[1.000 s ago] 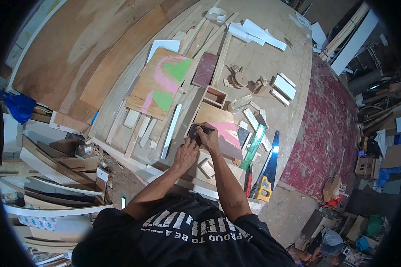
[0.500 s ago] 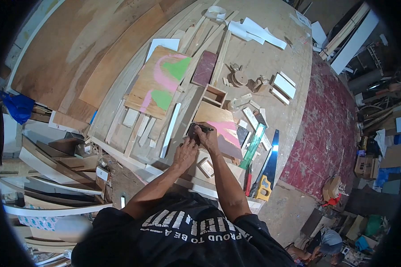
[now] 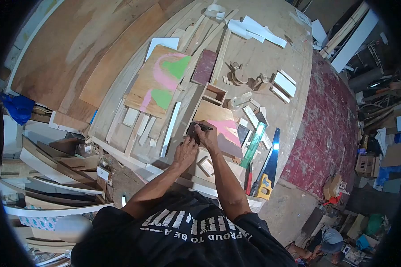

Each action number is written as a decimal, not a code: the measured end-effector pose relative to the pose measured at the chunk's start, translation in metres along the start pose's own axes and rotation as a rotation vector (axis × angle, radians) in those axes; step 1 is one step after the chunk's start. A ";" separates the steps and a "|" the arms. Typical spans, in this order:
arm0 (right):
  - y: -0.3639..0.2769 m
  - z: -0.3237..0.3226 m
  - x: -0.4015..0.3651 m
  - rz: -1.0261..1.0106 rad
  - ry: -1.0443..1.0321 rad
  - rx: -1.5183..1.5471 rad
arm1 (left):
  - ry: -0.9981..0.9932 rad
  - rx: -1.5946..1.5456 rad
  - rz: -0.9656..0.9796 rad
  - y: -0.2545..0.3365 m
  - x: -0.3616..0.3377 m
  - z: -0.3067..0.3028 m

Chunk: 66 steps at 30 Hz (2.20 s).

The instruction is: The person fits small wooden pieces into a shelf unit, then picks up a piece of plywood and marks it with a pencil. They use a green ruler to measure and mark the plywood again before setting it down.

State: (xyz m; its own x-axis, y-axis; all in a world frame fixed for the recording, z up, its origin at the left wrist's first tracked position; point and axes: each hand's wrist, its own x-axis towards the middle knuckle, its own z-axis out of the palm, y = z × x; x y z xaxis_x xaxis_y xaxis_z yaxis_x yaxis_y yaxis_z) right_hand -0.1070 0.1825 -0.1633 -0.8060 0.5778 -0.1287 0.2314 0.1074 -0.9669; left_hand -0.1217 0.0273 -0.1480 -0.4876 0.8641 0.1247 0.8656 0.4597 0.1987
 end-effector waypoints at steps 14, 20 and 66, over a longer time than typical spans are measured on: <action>0.002 0.001 0.000 -0.040 -0.012 0.088 | -0.200 -0.074 -0.049 -0.001 0.005 -0.002; -0.013 0.000 -0.003 -0.052 -0.026 0.037 | -0.157 -0.031 -0.017 0.001 0.004 -0.005; 0.043 -0.132 -0.079 0.117 0.247 -0.339 | -0.110 -0.106 -0.049 0.008 -0.001 -0.012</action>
State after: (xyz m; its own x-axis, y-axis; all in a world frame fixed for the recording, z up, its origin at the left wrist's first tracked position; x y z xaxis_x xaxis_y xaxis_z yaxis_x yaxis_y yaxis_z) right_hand 0.0386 0.2479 -0.1659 -0.6188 0.7735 -0.1372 0.5127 0.2653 -0.8165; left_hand -0.1163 0.0277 -0.1347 -0.5085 0.8610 0.0060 0.8213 0.4829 0.3038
